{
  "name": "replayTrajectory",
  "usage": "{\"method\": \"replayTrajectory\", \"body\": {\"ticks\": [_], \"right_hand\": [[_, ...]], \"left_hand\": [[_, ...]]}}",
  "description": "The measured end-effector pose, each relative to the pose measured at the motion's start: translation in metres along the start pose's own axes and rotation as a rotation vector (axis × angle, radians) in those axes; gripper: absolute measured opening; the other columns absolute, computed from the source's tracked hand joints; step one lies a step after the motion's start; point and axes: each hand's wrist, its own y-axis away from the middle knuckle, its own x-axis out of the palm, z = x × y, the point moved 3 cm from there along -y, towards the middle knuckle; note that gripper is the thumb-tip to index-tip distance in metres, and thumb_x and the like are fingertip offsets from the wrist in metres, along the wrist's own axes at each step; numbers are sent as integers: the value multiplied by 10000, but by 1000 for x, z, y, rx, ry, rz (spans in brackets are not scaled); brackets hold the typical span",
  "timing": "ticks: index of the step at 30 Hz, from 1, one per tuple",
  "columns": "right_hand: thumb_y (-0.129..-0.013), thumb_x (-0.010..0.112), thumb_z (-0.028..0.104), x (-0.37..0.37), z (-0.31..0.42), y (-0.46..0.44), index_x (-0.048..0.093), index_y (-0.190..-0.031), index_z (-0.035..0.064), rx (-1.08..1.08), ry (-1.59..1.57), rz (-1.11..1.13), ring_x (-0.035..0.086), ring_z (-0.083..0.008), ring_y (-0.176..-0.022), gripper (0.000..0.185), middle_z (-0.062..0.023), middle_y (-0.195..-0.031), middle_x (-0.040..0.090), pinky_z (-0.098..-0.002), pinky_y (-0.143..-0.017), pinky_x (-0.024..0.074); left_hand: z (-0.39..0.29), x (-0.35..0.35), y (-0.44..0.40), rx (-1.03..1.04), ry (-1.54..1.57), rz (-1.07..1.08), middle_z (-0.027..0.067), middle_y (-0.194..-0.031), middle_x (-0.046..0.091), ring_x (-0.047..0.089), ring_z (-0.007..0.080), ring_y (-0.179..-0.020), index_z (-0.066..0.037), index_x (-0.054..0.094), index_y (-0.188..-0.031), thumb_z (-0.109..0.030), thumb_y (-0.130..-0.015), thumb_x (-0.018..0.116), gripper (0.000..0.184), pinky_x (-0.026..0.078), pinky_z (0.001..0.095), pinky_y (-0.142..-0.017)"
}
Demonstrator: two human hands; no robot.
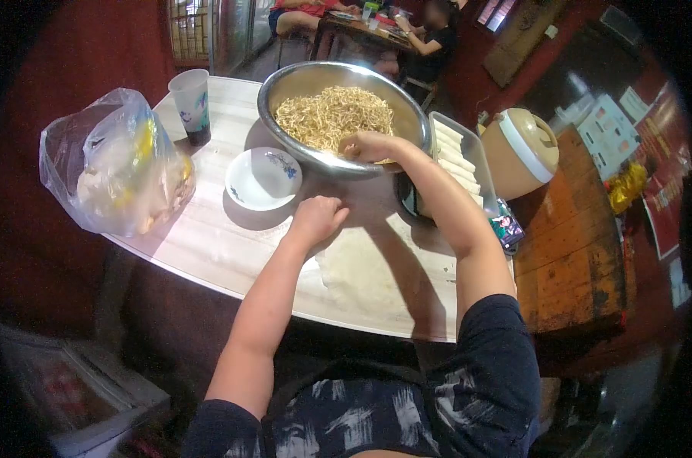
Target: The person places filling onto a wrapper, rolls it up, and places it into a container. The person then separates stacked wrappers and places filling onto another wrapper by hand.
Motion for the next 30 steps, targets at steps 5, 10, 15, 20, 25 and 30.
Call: {"method": "replayTrajectory", "body": {"ticks": [5, 10, 15, 20, 25, 30], "right_hand": [[-786, 663, 90, -2, 5, 6, 634, -997, 70, -22, -71, 3, 616, -203, -847, 213, -95, -907, 670, -369, -771, 477], [-778, 727, 172, -5, -3, -1, 644, -1148, 83, -41, -28, 6, 657, -256, -924, 389, -153, -996, 699, -373, -789, 507], [-738, 699, 39, -3, 2, 2, 645, -1125, 76, 45, -40, 1, 640, -262, -956, 392, -152, -1016, 687, -380, -840, 481], [-696, 716, 49, -30, 12, 11, 621, -1187, 68, 178, -188, 17, 662, -175, -760, 500, -96, -888, 704, -300, -648, 544], [-700, 750, 20, -50, 22, 20, 627, -1125, 50, 220, -222, -30, 675, -197, -784, 443, -94, -906, 705, -331, -640, 571], [-720, 731, 18, -42, 22, 14, 612, -1162, 50, 218, -155, 19, 673, -203, -828, 459, -107, -979, 705, -341, -650, 580]], "left_hand": [[-5, -2, -1, -1, 2, -18, 217, -774, 663, 644, 397, -755, -24, 687, -796, -322, -863, 600, 318, 516, 485, -709], [-2, -7, 0, 17, 21, -34, 217, -765, 661, 647, 392, -748, -26, 686, -789, -314, -862, 600, 310, 516, 485, -700], [0, -1, -3, 19, 8, -10, 217, -758, 658, 647, 390, -741, -26, 686, -791, -321, -862, 605, 314, 515, 480, -690], [0, 2, -3, 53, -5, -26, 202, -789, 675, 655, 375, -767, -46, 711, -873, -303, -867, 598, 281, 518, 473, -716], [-3, -1, -3, 30, 22, -40, 208, -775, 662, 644, 383, -758, -32, 695, -802, -308, -863, 615, 294, 508, 479, -699], [-4, -4, -3, 14, 12, -10, 210, -798, 666, 642, 390, -770, -29, 698, -823, -299, -863, 609, 287, 508, 476, -697]]}}
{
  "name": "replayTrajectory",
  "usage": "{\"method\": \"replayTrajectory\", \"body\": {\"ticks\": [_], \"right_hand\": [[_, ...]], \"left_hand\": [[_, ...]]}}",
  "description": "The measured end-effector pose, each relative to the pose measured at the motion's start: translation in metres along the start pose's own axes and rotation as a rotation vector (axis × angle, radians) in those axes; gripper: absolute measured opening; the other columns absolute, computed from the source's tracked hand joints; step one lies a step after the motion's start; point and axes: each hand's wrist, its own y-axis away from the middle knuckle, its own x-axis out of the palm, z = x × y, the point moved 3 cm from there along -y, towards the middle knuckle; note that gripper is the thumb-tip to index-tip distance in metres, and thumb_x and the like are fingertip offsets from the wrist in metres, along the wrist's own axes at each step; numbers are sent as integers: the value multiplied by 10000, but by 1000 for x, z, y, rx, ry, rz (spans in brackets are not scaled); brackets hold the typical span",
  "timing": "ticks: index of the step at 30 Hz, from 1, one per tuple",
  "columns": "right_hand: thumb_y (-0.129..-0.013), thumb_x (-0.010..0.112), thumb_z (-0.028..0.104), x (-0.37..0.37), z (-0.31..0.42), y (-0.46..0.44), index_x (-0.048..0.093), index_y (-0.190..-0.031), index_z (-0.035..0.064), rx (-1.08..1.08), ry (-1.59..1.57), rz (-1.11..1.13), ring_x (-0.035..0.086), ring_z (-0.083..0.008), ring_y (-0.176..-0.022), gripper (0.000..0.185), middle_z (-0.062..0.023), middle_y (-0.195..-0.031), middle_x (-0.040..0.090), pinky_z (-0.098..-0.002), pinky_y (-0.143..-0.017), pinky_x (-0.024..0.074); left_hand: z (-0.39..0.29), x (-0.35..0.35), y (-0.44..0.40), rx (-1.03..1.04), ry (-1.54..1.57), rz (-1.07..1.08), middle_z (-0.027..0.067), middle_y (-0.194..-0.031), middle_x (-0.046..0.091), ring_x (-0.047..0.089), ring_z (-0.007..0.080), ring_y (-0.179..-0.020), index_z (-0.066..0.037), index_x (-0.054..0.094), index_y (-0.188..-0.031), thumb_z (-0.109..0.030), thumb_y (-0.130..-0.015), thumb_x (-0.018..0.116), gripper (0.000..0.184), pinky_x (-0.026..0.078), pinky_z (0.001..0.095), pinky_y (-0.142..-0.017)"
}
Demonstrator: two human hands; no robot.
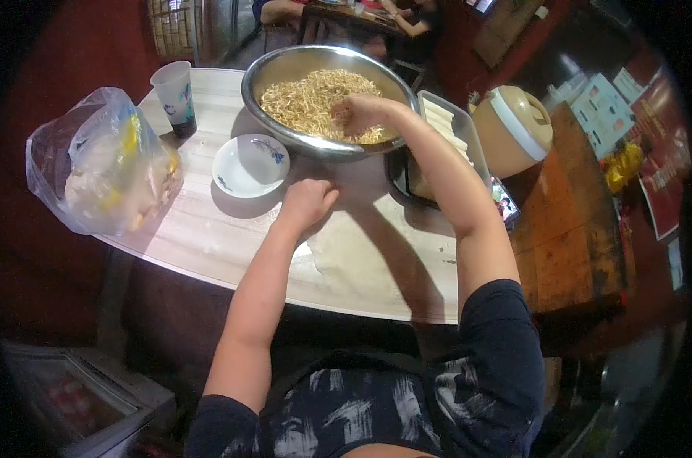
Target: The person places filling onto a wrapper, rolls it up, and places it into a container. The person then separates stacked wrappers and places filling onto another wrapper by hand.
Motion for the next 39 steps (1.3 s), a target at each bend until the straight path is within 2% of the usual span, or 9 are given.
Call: {"method": "replayTrajectory", "body": {"ticks": [7, 15, 25, 28, 29, 31, 34, 35, 39], "right_hand": [[-697, 747, 82, 16, -6, -6, 643, -1147, 66, -142, 333, -43, 675, -208, -842, 462, -119, -906, 717, -349, -652, 568], [-729, 728, 51, -15, -20, 10, 627, -1196, 82, -35, -157, -59, 660, -197, -894, 479, -116, -986, 704, -324, -786, 535], [-701, 723, -1, -39, 52, 146, 643, -1090, 70, -242, 325, -344, 645, -240, -908, 403, -105, -989, 657, -352, -801, 529], [-684, 745, -1, -10, 53, 174, 651, -1053, 83, -393, 22, -193, 636, -240, -903, 389, -84, -1005, 621, -339, -790, 536], [-687, 747, 6, 11, 33, 166, 653, -1046, 89, -162, -843, 37, 634, -237, -908, 380, -80, -993, 602, -330, -781, 540], [-690, 749, 17, 41, 31, 166, 656, -1049, 87, 121, -1225, 236, 635, -257, -901, 377, -92, -981, 593, -347, -775, 540], [-689, 727, -1, 82, 40, 172, 657, -1042, 71, -120, -648, 1, 626, -297, -909, 367, -118, -994, 594, -378, -776, 522], [-671, 728, -5, 93, 44, 179, 653, -1044, 70, -431, 4, -99, 615, -319, -954, 388, -127, -992, 592, -395, -801, 508], [-636, 779, 64, 131, 40, 175, 665, -1019, 102, -363, 107, -97, 593, -381, -1010, 401, -176, -1051, 583, -430, -835, 491]], "left_hand": [[4, 5, -2, -4, -13, 9, 211, -802, 666, 642, 391, -778, -30, 700, -828, -313, -862, 608, 299, 505, 481, -709], [4, -1, 0, -32, -32, 42, 244, -831, 657, 635, 409, -816, 2, 688, -820, -299, -852, 610, 312, 502, 487, -734], [17, -3, 3, 30, -12, -185, 216, -814, 656, 626, 406, -787, -46, 663, -807, -320, -889, 583, 297, 483, 497, -707], [10, -8, 7, -53, -20, -214, 211, -782, 638, 611, 406, -759, -45, 638, -801, -397, -921, 564, 378, 460, 495, -659], [9, -8, 5, -51, -32, -220, 211, -782, 638, 611, 406, -759, -45, 638, -801, -397, -921, 564, 378, 460, 495, -659], [6, -8, 8, 9, -92, -265, 202, -779, 643, 612, 405, -766, -53, 649, -829, -402, -934, 544, 379, 466, 486, -655], [-21, -14, 18, -109, 16, -125, 183, -788, 659, 638, 374, -767, -65, 667, -923, -408, -947, 523, 373, 483, 443, -669], [-25, -13, 21, -108, 10, -125, 183, -788, 659, 638, 374, -767, -65, 667, -923, -408, -947, 523, 373, 483, 443, -669], [-40, -13, 38, -45, 404, -55, 133, -881, 690, 668, 262, -857, -64, 639, -1115, -399, -942, 549, 387, 503, 354, -761]]}}
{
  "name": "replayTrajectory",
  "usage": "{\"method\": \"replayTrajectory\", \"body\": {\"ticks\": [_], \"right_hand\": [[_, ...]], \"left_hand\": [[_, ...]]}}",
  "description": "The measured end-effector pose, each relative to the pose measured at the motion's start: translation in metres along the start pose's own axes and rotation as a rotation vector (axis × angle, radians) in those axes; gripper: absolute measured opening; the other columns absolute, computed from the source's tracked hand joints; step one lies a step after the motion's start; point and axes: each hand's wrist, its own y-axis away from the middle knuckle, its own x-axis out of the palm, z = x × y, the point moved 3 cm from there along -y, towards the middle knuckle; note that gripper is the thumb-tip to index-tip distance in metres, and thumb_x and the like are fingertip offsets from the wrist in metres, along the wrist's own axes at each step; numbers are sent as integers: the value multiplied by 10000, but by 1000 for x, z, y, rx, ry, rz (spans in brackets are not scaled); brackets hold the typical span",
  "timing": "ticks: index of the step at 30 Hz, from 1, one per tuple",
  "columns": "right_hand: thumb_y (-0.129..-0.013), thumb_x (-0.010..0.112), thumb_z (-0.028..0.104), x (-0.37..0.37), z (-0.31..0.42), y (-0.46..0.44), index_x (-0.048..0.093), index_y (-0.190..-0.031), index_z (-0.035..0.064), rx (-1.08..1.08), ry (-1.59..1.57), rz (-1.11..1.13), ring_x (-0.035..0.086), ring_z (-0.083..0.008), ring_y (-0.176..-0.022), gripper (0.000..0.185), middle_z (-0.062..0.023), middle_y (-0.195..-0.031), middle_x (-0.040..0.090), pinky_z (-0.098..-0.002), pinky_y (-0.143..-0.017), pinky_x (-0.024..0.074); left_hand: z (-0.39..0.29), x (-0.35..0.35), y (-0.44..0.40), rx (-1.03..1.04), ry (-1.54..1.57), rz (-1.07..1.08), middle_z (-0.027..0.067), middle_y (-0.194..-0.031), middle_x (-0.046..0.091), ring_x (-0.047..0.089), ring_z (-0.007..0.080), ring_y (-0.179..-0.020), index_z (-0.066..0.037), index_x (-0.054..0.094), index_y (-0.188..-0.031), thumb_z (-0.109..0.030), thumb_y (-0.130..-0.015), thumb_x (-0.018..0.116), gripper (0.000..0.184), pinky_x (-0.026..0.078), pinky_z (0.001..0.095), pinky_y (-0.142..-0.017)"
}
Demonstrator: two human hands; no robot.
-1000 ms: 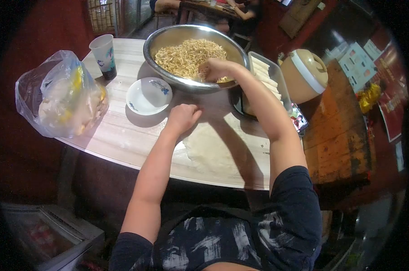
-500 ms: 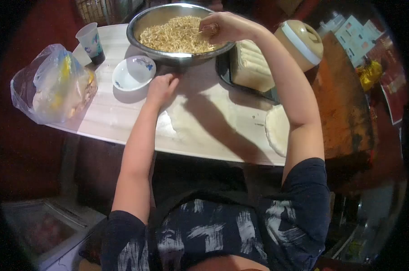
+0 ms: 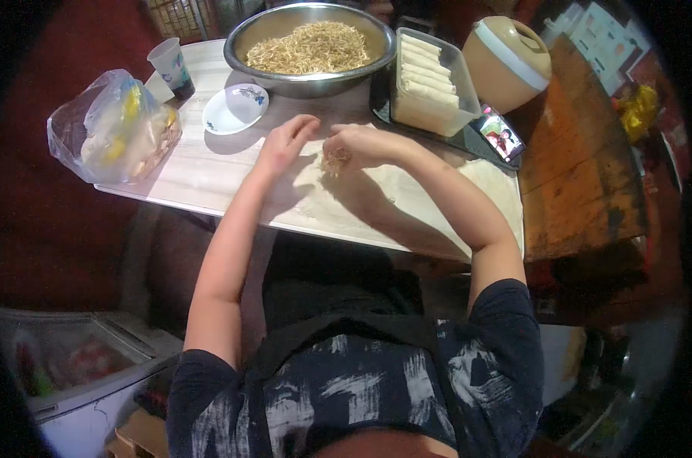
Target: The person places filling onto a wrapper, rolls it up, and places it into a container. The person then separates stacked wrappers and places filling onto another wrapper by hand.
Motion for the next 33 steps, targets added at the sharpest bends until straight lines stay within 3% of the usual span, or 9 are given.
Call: {"method": "replayTrajectory", "body": {"ticks": [2, 3, 6, 7, 10, 15, 22, 26, 33], "right_hand": [[-654, 763, 59, 15, -10, -1, 657, -1067, 108, -9, 26, -26, 592, -374, -1032, 429, -176, -1076, 578, -434, -845, 490], [-662, 760, 61, 17, -7, 1, 651, -1085, 107, 4, -14, -77, 592, -374, -1035, 439, -174, -1084, 577, -437, -849, 489], [-680, 753, 57, 16, -10, 11, 639, -1149, 116, -20, -83, -163, 595, -368, -1048, 486, -163, -1124, 573, -432, -867, 492], [-682, 750, 51, 11, -11, 15, 637, -1163, 118, -20, -125, -187, 595, -360, -1060, 499, -156, -1147, 574, -423, -877, 494], [-673, 743, 32, 8, -14, 21, 660, -1152, 129, 5, -105, -264, 600, -329, -1081, 495, -129, -1137, 608, -392, -885, 504], [-715, 730, 58, 26, -33, 27, 686, -939, 67, 10, -84, -388, 602, -328, -959, 229, -117, -969, 639, -390, -820, 495], [-688, 766, 172, 28, -21, 32, 682, -990, 105, -139, 7, -579, 580, -309, -914, 320, -83, -961, 624, -408, -830, 478], [-677, 767, 159, 34, -20, 20, 675, -973, 96, -124, 52, -546, 581, -310, -896, 316, -83, -933, 619, -414, -806, 483], [-689, 732, 75, 22, -20, 9, 657, -844, 73, -86, -7, -389, 619, -308, -823, 172, -103, -831, 604, -403, -717, 499]], "left_hand": [[-8, 3, 10, 38, -138, 95, 113, -1049, 677, 636, 187, -966, -37, 598, -1208, -342, -904, 637, 432, 482, 309, -821], [-14, 4, 16, 0, -174, 150, 137, -1179, 629, 597, 223, -1097, -35, 530, -1292, -336, -818, 738, 599, 477, 330, -901], [-10, 9, 23, 140, -290, 231, 169, -1304, 546, 538, 267, -1201, -35, 464, -1355, -339, -745, 801, 759, 451, 363, -987], [-9, 10, 24, 44, -231, 290, 196, -1364, 488, 499, 292, -1249, -29, 424, -1384, -314, -717, 826, 830, 417, 379, -1043], [-9, 19, 23, 102, -258, 297, 205, -1366, 484, 501, 286, -1246, -25, 419, -1387, -313, -708, 834, 845, 423, 371, -1035], [-6, 40, 15, 134, -160, 307, 201, -1305, 543, 545, 292, -1194, -12, 461, -1356, -253, -703, 823, 785, 449, 375, -992], [-14, 31, 18, 29, -214, 376, 190, -1258, 587, 570, 307, -1161, -51, 449, -1385, -200, -714, 795, 769, 455, 373, -975], [-1, 16, 13, 94, -61, 289, 155, -1313, 563, 561, 254, -1191, -62, 400, -1428, -193, -751, 796, 796, 429, 374, -1025], [9, -12, -2, -18, 48, 84, 123, -1208, 630, 570, 183, -1151, -22, 476, -1357, -133, -881, 667, 525, 441, 324, -992]]}}
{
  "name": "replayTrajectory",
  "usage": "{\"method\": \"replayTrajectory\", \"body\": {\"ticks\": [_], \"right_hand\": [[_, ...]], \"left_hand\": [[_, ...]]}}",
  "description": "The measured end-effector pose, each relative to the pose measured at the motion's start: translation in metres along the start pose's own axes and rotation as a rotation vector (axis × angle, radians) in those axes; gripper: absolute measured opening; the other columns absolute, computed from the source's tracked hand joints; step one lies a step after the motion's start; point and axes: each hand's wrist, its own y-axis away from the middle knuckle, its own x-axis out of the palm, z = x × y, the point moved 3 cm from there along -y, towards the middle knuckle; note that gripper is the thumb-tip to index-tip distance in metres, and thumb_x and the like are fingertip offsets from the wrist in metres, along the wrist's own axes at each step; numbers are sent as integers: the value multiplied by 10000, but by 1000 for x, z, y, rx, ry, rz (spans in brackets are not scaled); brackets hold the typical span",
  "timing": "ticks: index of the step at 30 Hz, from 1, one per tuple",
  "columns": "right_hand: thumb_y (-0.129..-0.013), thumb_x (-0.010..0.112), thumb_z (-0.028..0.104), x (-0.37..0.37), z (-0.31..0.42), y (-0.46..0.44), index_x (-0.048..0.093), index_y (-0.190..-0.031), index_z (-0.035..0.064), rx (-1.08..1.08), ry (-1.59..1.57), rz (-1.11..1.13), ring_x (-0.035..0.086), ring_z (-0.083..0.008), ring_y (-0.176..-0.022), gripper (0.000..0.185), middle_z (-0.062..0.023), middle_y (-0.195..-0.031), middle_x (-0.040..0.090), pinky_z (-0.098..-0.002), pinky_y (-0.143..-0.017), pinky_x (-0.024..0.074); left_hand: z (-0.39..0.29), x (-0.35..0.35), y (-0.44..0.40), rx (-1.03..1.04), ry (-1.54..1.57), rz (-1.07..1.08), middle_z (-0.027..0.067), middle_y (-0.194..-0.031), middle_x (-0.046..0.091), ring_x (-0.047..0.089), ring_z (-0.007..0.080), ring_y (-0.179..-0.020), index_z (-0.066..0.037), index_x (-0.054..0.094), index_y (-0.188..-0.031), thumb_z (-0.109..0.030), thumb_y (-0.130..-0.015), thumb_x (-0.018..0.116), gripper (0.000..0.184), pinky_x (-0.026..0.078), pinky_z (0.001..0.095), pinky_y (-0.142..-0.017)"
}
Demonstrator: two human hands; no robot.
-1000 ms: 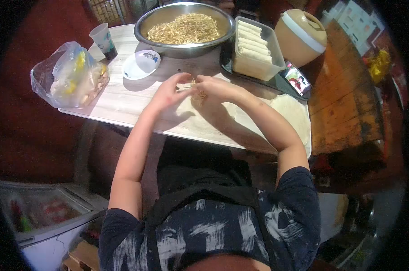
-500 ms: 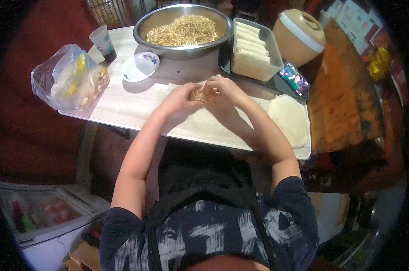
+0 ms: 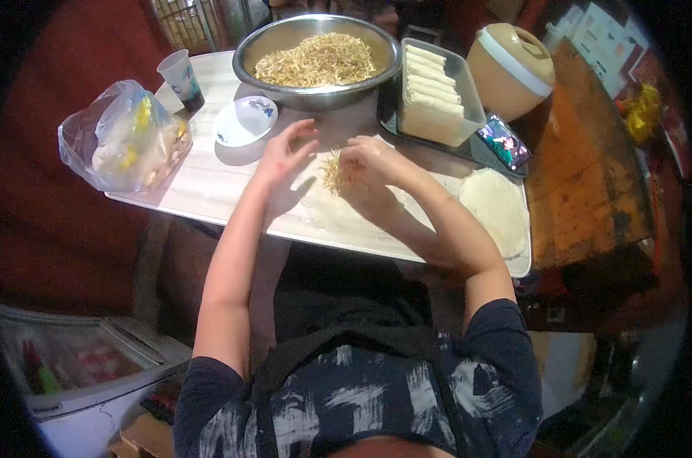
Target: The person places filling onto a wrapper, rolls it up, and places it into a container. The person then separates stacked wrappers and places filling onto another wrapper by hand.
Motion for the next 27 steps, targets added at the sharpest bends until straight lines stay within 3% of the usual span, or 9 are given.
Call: {"method": "replayTrajectory", "body": {"ticks": [5, 6, 11, 14, 15, 19, 23, 25, 27], "right_hand": [[-752, 708, 37, -18, 4, -1, 657, -868, 49, 25, -85, -44, 629, -299, -801, 127, -108, -810, 602, -369, -688, 511], [-761, 703, 20, -21, 5, -1, 664, -880, 47, 33, -125, -62, 633, -283, -787, 127, -107, -813, 603, -359, -679, 512], [-786, 695, 1, -23, 0, 0, 681, -917, 48, 92, -194, -16, 650, -214, -769, 140, -97, -840, 633, -327, -671, 520], [-791, 711, 23, -33, -6, 2, 690, -944, 44, 249, -360, -95, 657, -160, -783, 156, -70, -877, 693, -292, -712, 526], [-791, 711, 23, -30, -9, 3, 690, -944, 44, 256, -356, -86, 657, -160, -783, 156, -70, -877, 693, -292, -712, 526], [-802, 721, 75, -21, -18, 6, 692, -961, 34, 209, -318, -48, 655, -137, -780, 166, -65, -865, 703, -280, -741, 520], [-827, 703, 44, -36, -21, 3, 682, -980, -15, 409, -749, -133, 666, -125, -838, 166, -72, -885, 705, -261, -765, 535], [-827, 662, -25, -55, -18, -8, 670, -966, -15, 371, -840, -233, 650, -115, -843, 140, -68, -899, 696, -254, -771, 524], [-840, 645, -2, -79, -28, -25, 659, -989, -16, 302, -807, -302, 650, -141, -873, 150, -86, -944, 692, -275, -780, 522]], "left_hand": [[30, 2, -16, 12, 96, -212, 117, -1132, 660, 603, 147, -1063, 4, 551, -1261, -120, -927, 620, 363, 473, 271, -901], [29, 3, -17, 73, 119, -321, 87, -964, 714, 657, 147, -855, -30, 626, -1173, -189, -901, 656, 316, 511, 281, -735], [36, 1, -6, 46, -18, -428, 114, -905, 712, 675, 176, -808, -30, 637, -1117, -190, -917, 620, 256, 508, 289, -711], [45, -5, -4, 12, -90, -450, 104, -871, 709, 667, 162, -783, -29, 642, -1092, -176, -923, 613, 226, 507, 286, -700], [45, -6, -5, -5, -123, -461, 87, -854, 709, 654, 136, -764, -27, 644, -1088, -163, -925, 618, 214, 505, 279, -699], [34, -2, -5, 34, -213, -455, 121, -846, 700, 663, 177, -726, -28, 650, -1062, -162, -915, 625, 201, 507, 297, -669], [31, -3, -5, 60, -236, -458, 133, -861, 698, 671, 204, -732, -22, 650, -1058, -167, -909, 629, 208, 509, 307, -662], [34, -4, -8, 91, -222, -471, 134, -872, 699, 676, 216, -739, -25, 652, -1058, -178, -909, 629, 215, 509, 315, -662], [35, -4, -8, 93, -227, -471, 136, -889, 694, 675, 243, -762, -37, 644, -1048, -189, -913, 618, 205, 514, 336, -681]]}}
